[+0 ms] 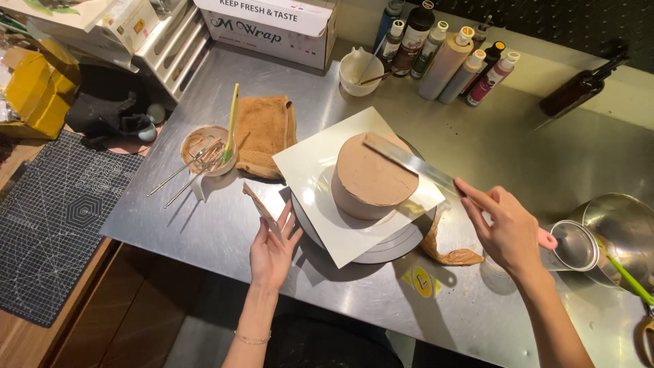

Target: The recorder is applying chocolate icing to a small cake and smoothing it using a scraper and spatula.

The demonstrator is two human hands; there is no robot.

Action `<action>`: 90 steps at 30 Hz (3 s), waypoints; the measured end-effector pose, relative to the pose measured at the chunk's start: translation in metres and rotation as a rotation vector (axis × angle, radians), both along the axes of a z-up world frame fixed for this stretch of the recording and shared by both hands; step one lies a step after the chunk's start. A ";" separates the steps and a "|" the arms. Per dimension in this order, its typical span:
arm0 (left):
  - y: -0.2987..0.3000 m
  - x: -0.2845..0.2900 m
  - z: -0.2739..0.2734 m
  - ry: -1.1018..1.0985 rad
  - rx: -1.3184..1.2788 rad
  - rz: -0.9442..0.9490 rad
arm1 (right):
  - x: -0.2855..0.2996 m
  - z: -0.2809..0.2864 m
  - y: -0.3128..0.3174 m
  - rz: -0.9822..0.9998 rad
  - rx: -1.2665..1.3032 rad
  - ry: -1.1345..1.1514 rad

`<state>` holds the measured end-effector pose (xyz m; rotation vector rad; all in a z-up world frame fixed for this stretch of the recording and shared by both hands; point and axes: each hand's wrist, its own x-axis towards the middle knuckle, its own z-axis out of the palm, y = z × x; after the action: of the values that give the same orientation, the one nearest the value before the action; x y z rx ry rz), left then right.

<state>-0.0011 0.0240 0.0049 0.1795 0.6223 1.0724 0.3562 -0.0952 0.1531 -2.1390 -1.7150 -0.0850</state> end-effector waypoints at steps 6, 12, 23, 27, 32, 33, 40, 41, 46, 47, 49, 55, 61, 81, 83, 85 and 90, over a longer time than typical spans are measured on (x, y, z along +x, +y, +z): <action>0.016 -0.002 -0.012 -0.051 0.098 -0.030 | 0.000 0.004 -0.042 0.095 -0.087 0.223; -0.009 0.001 0.005 0.087 0.061 -0.058 | -0.005 -0.007 -0.044 -0.114 0.024 0.062; -0.080 -0.038 0.032 0.220 -0.019 -0.004 | -0.007 -0.002 -0.054 -0.068 -0.011 -0.019; -0.060 -0.059 0.019 0.372 0.030 0.132 | -0.013 0.003 -0.056 -0.089 -0.046 -0.013; -0.019 -0.058 0.026 0.400 0.281 0.152 | -0.014 0.002 -0.058 -0.088 -0.049 -0.007; -0.013 -0.056 0.029 0.387 0.350 0.150 | -0.015 0.001 -0.058 -0.091 -0.053 0.002; 0.017 -0.039 0.019 0.249 0.315 0.108 | -0.021 0.004 -0.058 -0.084 -0.028 -0.022; 0.020 -0.035 0.010 0.214 0.319 0.090 | -0.020 0.003 -0.058 -0.079 -0.028 -0.024; 0.012 -0.010 -0.004 0.153 0.234 0.023 | -0.027 0.007 -0.059 -0.088 -0.030 -0.011; 0.007 -0.005 -0.004 0.092 0.206 -0.001 | -0.028 0.007 -0.059 -0.090 -0.028 -0.017; -0.007 0.002 -0.006 0.029 0.178 -0.025 | -0.028 0.007 -0.059 -0.091 -0.026 -0.023; -0.075 0.014 -0.002 0.139 0.061 0.024 | -0.027 0.006 -0.059 -0.098 -0.053 -0.031; -0.098 0.003 0.028 0.190 0.124 -0.160 | -0.026 0.005 -0.056 -0.086 -0.039 0.001; -0.059 -0.036 0.029 0.392 0.267 0.077 | -0.034 0.001 -0.057 -0.059 -0.024 -0.019; -0.060 -0.036 0.026 0.395 0.261 0.072 | -0.035 0.001 -0.058 -0.057 -0.019 -0.018; -0.061 -0.037 0.024 0.398 0.256 0.068 | -0.035 0.000 -0.060 -0.056 -0.013 -0.019; -0.063 -0.038 0.023 0.378 0.272 0.075 | -0.037 0.000 -0.063 -0.070 -0.034 -0.012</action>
<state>-0.0391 -0.0394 0.0278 0.6097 0.8240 1.2044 0.3196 -0.1583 0.1529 -2.2279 -1.6595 -0.0884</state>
